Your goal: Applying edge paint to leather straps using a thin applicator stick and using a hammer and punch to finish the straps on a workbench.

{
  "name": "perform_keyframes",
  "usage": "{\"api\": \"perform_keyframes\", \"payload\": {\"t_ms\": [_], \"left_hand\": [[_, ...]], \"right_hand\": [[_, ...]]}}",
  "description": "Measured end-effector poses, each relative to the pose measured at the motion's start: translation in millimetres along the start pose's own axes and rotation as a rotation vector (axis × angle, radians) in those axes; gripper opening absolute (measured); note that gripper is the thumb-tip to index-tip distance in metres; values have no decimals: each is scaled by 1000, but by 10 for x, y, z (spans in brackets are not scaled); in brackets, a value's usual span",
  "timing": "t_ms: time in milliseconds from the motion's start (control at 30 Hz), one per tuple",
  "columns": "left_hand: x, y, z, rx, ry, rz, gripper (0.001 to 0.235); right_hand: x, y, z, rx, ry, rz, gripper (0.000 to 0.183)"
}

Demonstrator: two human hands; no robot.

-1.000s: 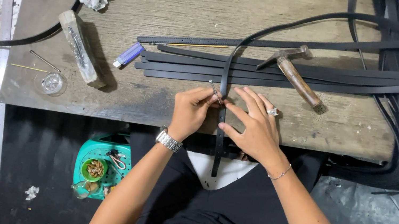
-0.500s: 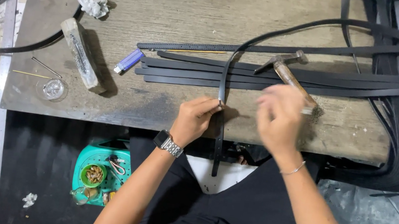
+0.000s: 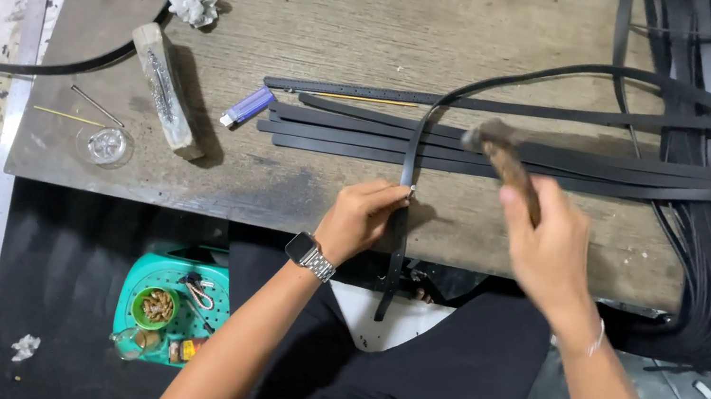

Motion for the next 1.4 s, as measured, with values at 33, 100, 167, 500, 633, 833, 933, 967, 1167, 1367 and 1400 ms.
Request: {"api": "perform_keyframes", "payload": {"t_ms": [33,100,167,500,633,833,933,967,1167,1367,1400], "left_hand": [[4,-13,0,1,1,-5,25],[38,-3,0,13,20,13,27],[-6,16,-12,4,24,4,29],[-122,63,43,-18,20,22,38],[59,-22,-15,-32,22,41,37],[-34,40,39,-18,-11,-12,31],[0,20,27,-16,-19,-22,36],[53,-11,8,-8,-10,-22,33],[39,-13,13,3,-3,-62,30],[201,-151,-98,109,65,-148,16],[181,-146,-126,177,54,-197,10]], "right_hand": [[7,100,22,-6,1,0,38],[6,348,47,21,-79,-80,39],[-361,286,-83,-126,-22,-24,36],[-353,448,-90,-84,-33,-20,36],[-438,293,-184,-257,1,93,34],[106,87,9,-62,117,112,38],[556,-85,292,132,391,-141,32],[684,-120,389,147,539,-202,32],[196,-54,754,150,442,-418,48],[8,174,944,-76,191,-504,50],[12,215,938,-91,176,-480,51]]}}
Point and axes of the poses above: each hand's wrist, its own y-axis away from the middle knuckle, its own z-axis out of the palm, x = y × z, the point moved 1 cm from there along -y, towards the middle knuckle, and after that the axes turned 4 degrees about x, right-handed, at the moved point
